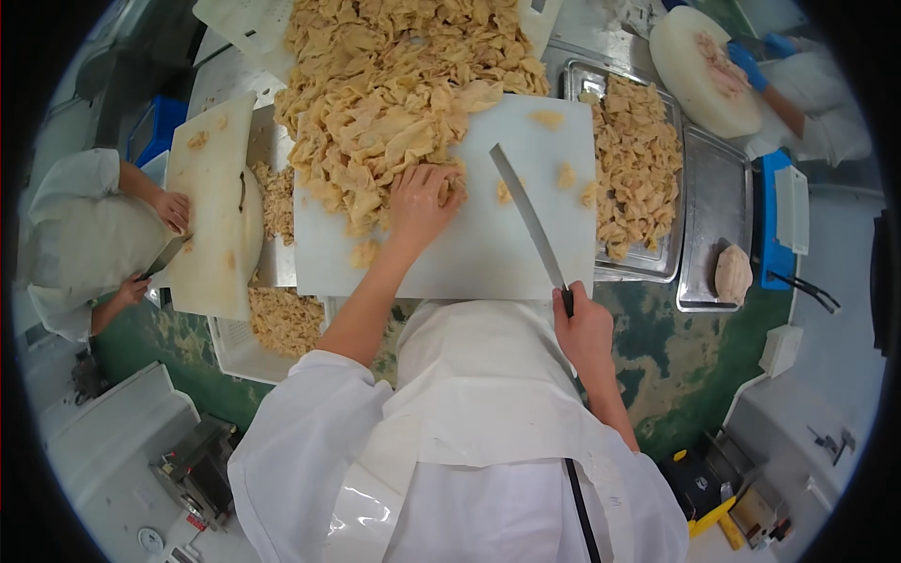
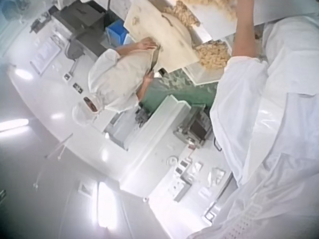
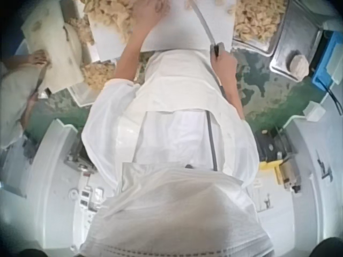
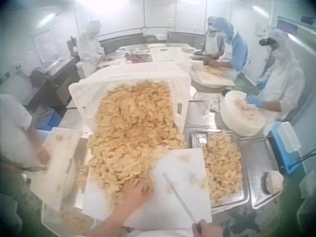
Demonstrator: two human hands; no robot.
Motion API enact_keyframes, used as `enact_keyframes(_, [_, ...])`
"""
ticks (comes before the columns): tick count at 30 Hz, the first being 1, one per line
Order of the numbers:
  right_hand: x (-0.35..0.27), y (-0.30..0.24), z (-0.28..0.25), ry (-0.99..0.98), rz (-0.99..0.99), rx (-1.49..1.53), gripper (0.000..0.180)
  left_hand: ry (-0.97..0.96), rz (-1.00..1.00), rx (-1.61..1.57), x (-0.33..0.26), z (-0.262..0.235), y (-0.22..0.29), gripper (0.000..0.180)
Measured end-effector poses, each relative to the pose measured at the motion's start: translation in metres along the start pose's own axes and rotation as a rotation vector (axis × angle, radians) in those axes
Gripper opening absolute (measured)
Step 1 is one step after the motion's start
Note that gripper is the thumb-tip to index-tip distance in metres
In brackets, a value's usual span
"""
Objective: The person uses a large knife to slice pieces of processed meat or skin on a cutting board, frequently reaching into a large bin to retrieve more pieces and placing the sliced items onto metal trays.
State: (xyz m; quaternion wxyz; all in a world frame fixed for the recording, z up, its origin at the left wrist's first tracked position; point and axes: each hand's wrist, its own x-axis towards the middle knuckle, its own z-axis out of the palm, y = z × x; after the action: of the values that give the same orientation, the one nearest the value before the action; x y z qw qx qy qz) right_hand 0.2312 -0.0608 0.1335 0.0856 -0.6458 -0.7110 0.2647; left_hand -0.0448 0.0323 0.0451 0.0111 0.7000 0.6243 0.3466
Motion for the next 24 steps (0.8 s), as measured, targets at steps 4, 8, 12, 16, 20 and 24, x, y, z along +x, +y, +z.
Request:
enact_keyframes(4, [0.002,0.004,0.013,-0.1,-0.029,-0.003,0.021,-0.284,-0.08,0.168,-0.015,-0.005,-0.02,0.016])
enact_keyframes(8, [0.005,0.018,0.022,-0.099,0.054,-0.012,0.022,-0.387,-0.083,0.167,-0.003,-0.01,-0.009,0.019])
enact_keyframes(12, [0.015,0.038,0.006,0.055,0.221,-0.049,0.026,-0.19,0.064,0.198,0.007,0.008,0.001,0.02])
enact_keyframes(16, [0.011,0.049,-0.003,0.129,0.31,-0.029,0.028,-0.416,-0.014,0.101,0.031,0.025,-0.015,0.023])
enact_keyframes(20, [-0.002,0.044,0.012,0.111,0.269,0.041,0.027,-0.4,-0.059,-0.149,0.039,0.032,-0.005,0.017])
enact_keyframes(24, [0.0,0.038,0.014,0.102,0.301,0.088,0.025,-0.48,-0.493,-0.895,0.046,0.051,0.016,0.023])
